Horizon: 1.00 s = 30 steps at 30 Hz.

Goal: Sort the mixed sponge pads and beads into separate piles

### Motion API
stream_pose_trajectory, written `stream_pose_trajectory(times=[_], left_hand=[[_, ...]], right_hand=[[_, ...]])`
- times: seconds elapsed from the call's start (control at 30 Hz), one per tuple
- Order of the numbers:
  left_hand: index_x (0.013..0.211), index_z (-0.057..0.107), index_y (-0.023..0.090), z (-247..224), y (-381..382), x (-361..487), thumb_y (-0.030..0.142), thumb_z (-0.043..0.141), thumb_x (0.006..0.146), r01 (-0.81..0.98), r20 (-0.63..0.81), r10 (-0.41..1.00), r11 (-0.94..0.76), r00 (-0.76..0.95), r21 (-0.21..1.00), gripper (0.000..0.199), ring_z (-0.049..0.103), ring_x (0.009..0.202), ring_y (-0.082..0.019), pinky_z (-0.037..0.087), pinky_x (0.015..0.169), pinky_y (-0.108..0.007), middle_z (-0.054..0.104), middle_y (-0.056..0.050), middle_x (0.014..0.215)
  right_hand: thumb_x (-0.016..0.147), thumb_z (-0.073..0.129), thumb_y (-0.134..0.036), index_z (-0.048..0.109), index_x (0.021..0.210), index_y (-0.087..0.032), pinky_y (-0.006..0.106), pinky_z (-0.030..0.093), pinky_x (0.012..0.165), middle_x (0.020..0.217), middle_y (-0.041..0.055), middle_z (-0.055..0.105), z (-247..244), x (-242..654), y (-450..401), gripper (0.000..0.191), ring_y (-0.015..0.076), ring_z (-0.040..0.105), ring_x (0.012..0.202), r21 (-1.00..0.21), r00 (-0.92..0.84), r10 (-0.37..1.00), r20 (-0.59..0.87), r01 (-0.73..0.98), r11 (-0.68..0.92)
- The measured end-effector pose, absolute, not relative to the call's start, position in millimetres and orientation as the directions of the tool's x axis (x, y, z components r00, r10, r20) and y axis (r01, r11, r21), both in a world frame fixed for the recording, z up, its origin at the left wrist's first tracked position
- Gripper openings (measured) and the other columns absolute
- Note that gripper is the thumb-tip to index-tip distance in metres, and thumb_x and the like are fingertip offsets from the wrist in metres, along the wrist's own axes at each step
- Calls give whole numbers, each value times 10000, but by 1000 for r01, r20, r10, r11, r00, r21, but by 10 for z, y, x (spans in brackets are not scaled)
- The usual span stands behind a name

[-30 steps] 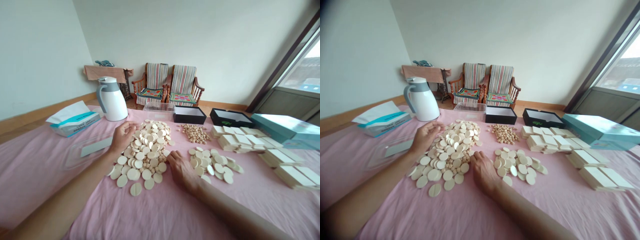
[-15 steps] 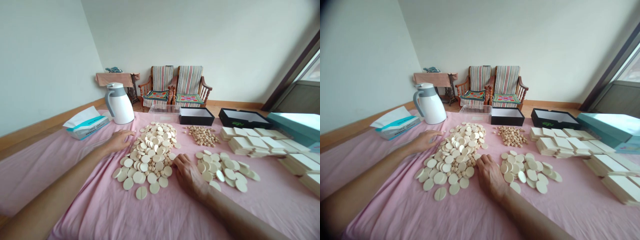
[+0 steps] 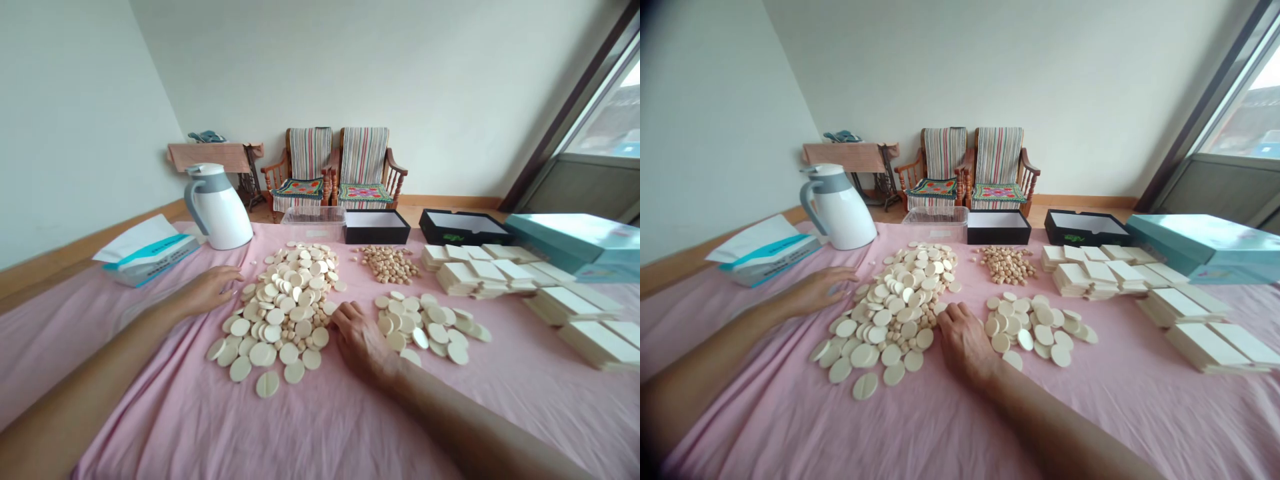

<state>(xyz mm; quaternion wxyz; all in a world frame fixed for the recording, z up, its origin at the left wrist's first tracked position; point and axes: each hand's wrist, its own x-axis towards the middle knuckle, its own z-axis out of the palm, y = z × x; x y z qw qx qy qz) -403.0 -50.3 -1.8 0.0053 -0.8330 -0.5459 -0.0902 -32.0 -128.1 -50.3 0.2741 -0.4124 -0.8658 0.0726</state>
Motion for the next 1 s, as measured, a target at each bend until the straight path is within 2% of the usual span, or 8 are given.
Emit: stream_pose_trajectory(times=[0.13, 0.3, 0.43, 0.63, 0.8, 0.9, 1.0], left_hand=[[1074, 648, 184, 16, -562, -4071, 285, 446, 754, 919, 169, 913, -387, 370, 74, 391, 624, 1069, -246, 469, 952, -341, 676, -85, 1143], [923, 644, 196, 58, -684, -4069, 404, 494, 790, 926, 189, 915, -373, 357, 59, 289, 634, 950, -225, 475, 872, -311, 685, -56, 982], [1010, 629, 208, 39, -787, -4077, 429, 543, 748, 938, 177, 924, -347, 339, 18, 354, 614, 1020, -248, 463, 908, -335, 669, -67, 1062], [1066, 644, 219, -7, -875, -4154, 382, 426, 828, 972, 215, 948, -235, 236, -29, 362, 619, 1022, -258, 478, 897, -362, 667, -81, 1116], [981, 681, 209, 53, -845, -4205, 384, 463, 817, 987, 280, 947, -155, 160, -40, 324, 610, 1034, -296, 462, 933, -404, 687, -96, 1054], [1004, 673, 151, 110, -745, -4096, 378, 466, 853, 986, 321, 933, -165, 162, -18, 342, 594, 1044, -312, 437, 968, -436, 671, -128, 1071], [1061, 651, 144, 121, -562, -3901, 310, 428, 935, 970, 307, 926, -241, 221, 30, 305, 608, 1013, -247, 467, 943, -394, 664, -93, 1073]], right_hand=[[874, 443, -28, 542, 847, -180, 299, 419, 742, 880, 62, 553, -524, -312, -1280, 183, 193, 466, 860, -378, -501, 757, 419, 662, 648], [839, 437, 5, 545, 856, -180, 300, 423, 760, 882, 61, 552, -535, -309, -1268, 215, 192, 465, 868, -393, -503, 757, 417, 651, 649], [849, 443, -9, 544, 854, -181, 301, 422, 754, 879, 62, 551, -536, -311, -1264, 200, 192, 466, 864, -391, -506, 755, 417, 651, 651], [848, 427, 4, 536, 835, -183, 305, 421, 754, 862, 59, 548, -505, -316, -1277, 217, 192, 468, 856, -398, -498, 762, 413, 654, 643], [836, 420, 13, 527, 815, -182, 306, 423, 747, 856, 61, 545, -459, -320, -1300, 223, 193, 465, 848, -417, -500, 772, 392, 652, 633], [845, 421, 3, 525, 813, -181, 302, 422, 742, 861, 63, 544, -457, -319, -1306, 214, 192, 464, 850, -422, -497, 778, 384, 655, 627], [840, 421, 7, 526, 823, -179, 302, 422, 749, 866, 64, 543, -474, -317, -1303, 215, 192, 464, 854, -432, -493, 780, 384, 651, 624]])
